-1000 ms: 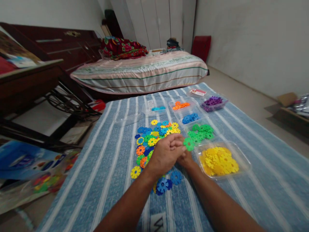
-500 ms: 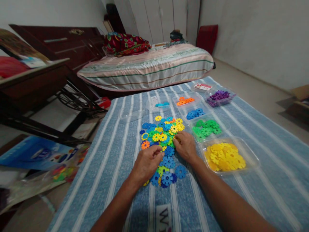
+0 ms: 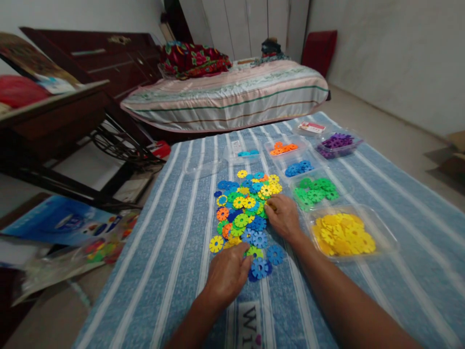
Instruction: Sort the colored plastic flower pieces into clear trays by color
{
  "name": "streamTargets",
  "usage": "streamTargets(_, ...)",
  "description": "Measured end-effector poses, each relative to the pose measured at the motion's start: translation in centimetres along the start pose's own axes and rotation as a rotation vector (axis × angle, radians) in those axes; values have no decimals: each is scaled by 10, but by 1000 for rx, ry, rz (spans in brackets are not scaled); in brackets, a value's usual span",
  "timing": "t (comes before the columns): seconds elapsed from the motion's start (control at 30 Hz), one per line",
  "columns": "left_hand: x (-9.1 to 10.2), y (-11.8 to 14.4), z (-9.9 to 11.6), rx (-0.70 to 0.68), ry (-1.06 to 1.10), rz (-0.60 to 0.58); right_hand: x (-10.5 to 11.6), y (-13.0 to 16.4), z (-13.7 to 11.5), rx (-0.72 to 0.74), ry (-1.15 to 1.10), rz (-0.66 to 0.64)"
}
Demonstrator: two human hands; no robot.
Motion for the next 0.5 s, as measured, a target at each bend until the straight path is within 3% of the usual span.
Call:
streamTargets(0.1,-2,-1,0,-4,40,-12,0,0,0,-6,3,-5)
streamTargets(0.27,3,-2,-9,108,-74,36,1,0,-1,-8,1,0)
streamTargets(0.5,7,0,-11,151,-159,14,1,0,0,-12,-2,-13)
Point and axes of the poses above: each hand's wrist, its own y-axis away from the middle knuckle, its own x-axis out of the back of the hand, z = x × y, the point moved 5 cm from there along -y, towards the middle knuckle, and after that the axes turned 9 degrees about z, right-handed, at the moved point
